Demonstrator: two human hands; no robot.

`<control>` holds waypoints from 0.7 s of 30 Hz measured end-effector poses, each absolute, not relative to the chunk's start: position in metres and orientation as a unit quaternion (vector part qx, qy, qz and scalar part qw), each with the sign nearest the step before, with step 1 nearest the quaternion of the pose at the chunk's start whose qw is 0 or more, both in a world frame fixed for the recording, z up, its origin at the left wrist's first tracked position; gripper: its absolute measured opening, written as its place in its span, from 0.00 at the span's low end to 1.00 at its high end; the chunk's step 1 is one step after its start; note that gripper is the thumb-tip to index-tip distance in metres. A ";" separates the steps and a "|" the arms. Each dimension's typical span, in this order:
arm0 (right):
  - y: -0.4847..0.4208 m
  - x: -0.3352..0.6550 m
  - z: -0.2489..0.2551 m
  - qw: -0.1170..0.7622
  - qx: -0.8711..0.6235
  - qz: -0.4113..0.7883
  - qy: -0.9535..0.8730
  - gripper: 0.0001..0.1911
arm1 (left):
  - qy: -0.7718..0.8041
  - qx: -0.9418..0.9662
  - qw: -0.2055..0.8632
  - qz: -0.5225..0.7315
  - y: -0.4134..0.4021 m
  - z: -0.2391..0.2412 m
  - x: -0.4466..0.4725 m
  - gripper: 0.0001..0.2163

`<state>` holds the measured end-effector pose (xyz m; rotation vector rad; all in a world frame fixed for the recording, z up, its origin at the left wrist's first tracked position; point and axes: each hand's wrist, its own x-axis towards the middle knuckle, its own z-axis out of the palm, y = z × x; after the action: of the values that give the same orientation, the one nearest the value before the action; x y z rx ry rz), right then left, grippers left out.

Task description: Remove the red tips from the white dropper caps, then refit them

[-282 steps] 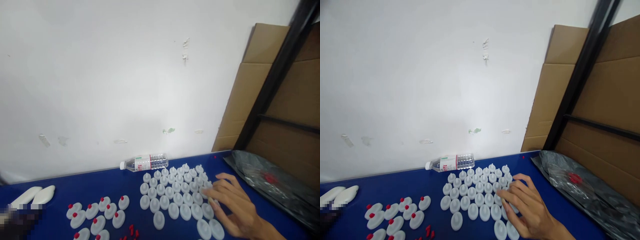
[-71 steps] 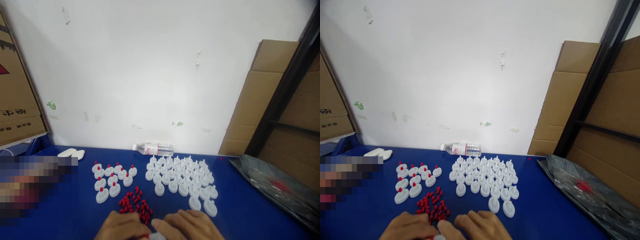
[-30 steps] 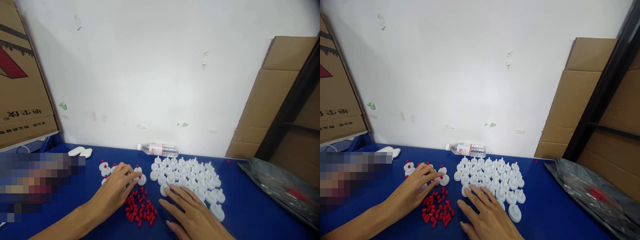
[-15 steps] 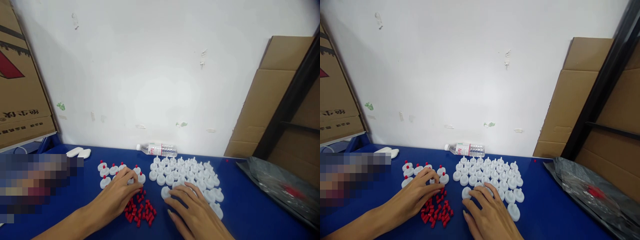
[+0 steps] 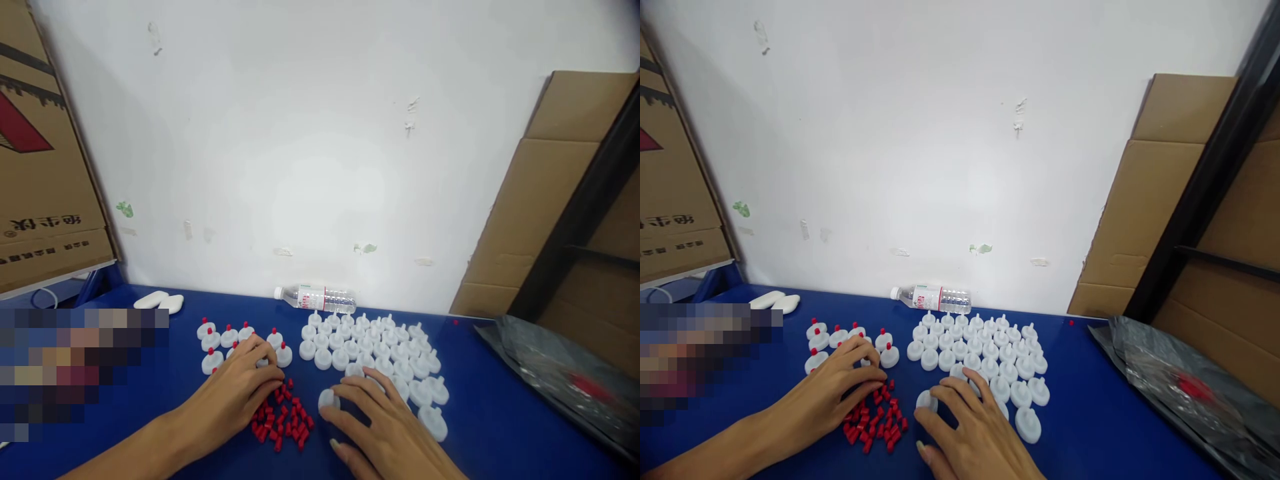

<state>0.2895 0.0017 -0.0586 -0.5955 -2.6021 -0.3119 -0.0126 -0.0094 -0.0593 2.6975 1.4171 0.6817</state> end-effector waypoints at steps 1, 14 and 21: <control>0.002 0.289 -0.059 0.224 -0.216 -0.123 -0.942 0.16 | 0.453 0.864 0.012 0.220 -0.009 -0.059 -0.012 0.10; 0.005 0.287 -0.071 0.298 -0.217 -0.041 -0.929 0.07 | 0.434 0.861 0.025 0.263 -0.011 -0.056 -0.008 0.06; -0.001 0.282 -0.070 0.351 -0.217 -0.087 -0.907 0.10 | 0.354 0.875 -0.036 0.328 -0.025 -0.053 0.000 0.10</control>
<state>0.2815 -0.0006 -0.0703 -0.5609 -2.3466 -0.2259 0.0001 -0.0250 -0.0534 2.8147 1.1385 1.0538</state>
